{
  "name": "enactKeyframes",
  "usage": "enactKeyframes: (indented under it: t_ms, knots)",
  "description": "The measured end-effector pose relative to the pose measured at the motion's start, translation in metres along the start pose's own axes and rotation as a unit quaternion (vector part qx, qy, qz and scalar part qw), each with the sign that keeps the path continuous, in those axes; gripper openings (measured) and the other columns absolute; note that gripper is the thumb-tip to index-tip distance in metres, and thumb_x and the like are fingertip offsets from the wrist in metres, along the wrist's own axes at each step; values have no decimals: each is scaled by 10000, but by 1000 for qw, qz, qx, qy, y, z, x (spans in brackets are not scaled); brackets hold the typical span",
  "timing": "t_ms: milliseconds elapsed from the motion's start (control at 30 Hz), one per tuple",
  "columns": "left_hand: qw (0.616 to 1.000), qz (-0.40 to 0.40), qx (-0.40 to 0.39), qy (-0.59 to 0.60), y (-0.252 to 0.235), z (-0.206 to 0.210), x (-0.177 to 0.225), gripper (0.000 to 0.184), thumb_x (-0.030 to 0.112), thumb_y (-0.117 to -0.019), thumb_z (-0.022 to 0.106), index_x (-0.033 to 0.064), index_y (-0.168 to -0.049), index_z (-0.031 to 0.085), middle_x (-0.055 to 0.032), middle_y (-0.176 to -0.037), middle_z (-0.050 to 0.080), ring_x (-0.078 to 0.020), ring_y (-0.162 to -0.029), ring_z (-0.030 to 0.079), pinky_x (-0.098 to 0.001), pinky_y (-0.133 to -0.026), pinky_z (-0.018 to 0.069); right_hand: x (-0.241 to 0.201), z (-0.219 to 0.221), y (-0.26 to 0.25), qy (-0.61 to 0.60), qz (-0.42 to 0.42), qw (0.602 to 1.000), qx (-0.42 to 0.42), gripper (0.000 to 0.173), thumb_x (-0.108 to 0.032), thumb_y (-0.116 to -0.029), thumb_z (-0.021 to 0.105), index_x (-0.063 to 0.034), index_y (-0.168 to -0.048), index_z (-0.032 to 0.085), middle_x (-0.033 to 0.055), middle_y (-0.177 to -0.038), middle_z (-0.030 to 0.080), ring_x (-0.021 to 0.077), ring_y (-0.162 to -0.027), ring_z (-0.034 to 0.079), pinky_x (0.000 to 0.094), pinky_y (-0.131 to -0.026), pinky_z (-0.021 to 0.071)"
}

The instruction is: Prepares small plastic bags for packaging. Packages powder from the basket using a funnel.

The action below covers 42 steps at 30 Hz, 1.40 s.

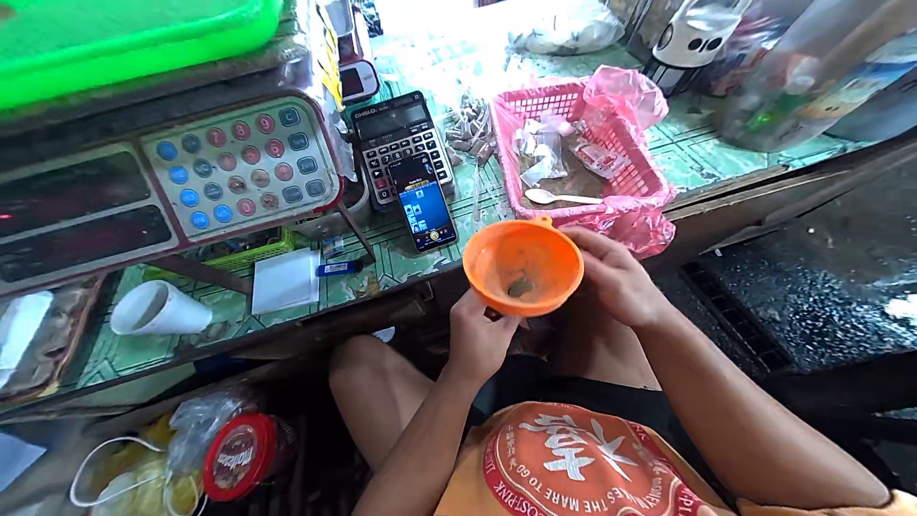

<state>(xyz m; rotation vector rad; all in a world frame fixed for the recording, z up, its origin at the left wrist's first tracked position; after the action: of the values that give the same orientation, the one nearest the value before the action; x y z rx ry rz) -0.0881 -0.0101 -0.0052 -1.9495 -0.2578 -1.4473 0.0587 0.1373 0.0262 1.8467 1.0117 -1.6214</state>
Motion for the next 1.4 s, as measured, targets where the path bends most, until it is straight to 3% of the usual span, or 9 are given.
enactKeyframes:
  t_ms: [100, 233, 300, 467, 667, 733, 867, 1233, 1400]
  knots:
    - [1000, 12, 16, -18, -26, 5, 20, 284, 106, -796, 866, -21, -1007, 724, -74, -934, 742, -91, -838, 725, -271, -789, 638, 25, 20, 17, 93, 63, 986, -120, 473, -306, -941, 700, -108, -1360, 602, -11, -875, 668, 83, -718, 622, 295, -667, 555]
    - [999, 26, 9, -42, -53, 14, 43, 245, 124, -824, 855, 30, -1003, 716, -24, -867, 732, -69, -756, 710, -282, -726, 639, 53, 38, 16, 40, 60, 995, -72, 170, -209, -995, 637, -99, -1079, 736, -45, -811, 686, 20, -648, 601, 211, -602, 520]
    - [997, 48, 10, -58, -67, 15, 55, 224, 137, -844, 843, 47, -1006, 718, -14, -859, 719, -69, -735, 694, -285, -701, 632, 50, 36, 12, -28, 39, 998, -30, 162, -171, -1014, 608, -89, -1006, 747, -56, -771, 676, 16, -616, 582, 191, -564, 494]
    - [991, 95, 21, -87, -95, -2, 87, 194, 175, -901, 795, 47, -1007, 695, -19, -835, 704, -77, -718, 683, -280, -679, 615, 31, 33, 8, -75, -19, 997, 10, 186, -151, -1033, 565, -79, -1011, 736, -68, -764, 652, 3, -603, 554, 176, -552, 473]
    - [988, 105, 26, -114, -111, -65, 130, 219, 218, -956, 741, 49, -1071, 662, -22, -900, 720, -121, -783, 718, -337, -725, 639, -18, 67, -10, 28, -111, 993, -44, 231, -180, -1053, 531, -36, -1029, 710, -9, -882, 668, 10, -733, 588, 200, -683, 517]
    - [984, 99, 56, -137, -113, -87, 144, 195, 230, -965, 726, 84, -1066, 645, 18, -887, 708, -91, -763, 705, -307, -704, 631, -24, 90, -21, 35, -138, 986, -83, 253, -189, -1059, 528, -14, -1024, 707, 40, -882, 673, 57, -756, 610, 248, -717, 534]
    - [978, 101, 100, -155, -118, -107, 162, 177, 191, -936, 744, 101, -1033, 626, 51, -851, 692, -51, -736, 692, -250, -665, 617, -31, 114, -38, 14, -174, 980, -94, 274, -211, -1070, 517, -21, -1011, 705, 27, -827, 642, 58, -717, 578, 245, -684, 507]
    - [967, 150, 86, -186, -131, -77, 194, 193, 188, -907, 775, 83, -986, 634, 36, -815, 689, -48, -705, 689, -232, -640, 615, -19, 78, -37, -6, -149, 987, -62, 248, -209, -1065, 538, -47, -998, 714, -30, -811, 662, 2, -695, 595, 189, -651, 515]
    - [971, 147, 61, -176, -140, -69, 194, 202, 197, -891, 791, 88, -960, 635, 36, -793, 683, -46, -684, 679, -225, -628, 604, -21, 50, -33, 59, -125, 988, -66, 233, -250, -1028, 621, -63, -1103, 737, 11, -988, 731, 44, -864, 680, 249, -814, 581]
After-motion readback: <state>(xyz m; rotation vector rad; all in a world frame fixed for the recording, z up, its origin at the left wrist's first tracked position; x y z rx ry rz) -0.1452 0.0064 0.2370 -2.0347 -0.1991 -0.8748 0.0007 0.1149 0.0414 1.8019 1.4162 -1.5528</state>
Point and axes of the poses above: each hand's wrist, its own y-axis away from the middle knuckle, its own z-axis out of the palm, x = y × z, the point moved 5 cm from there along -y, towards the middle knuckle
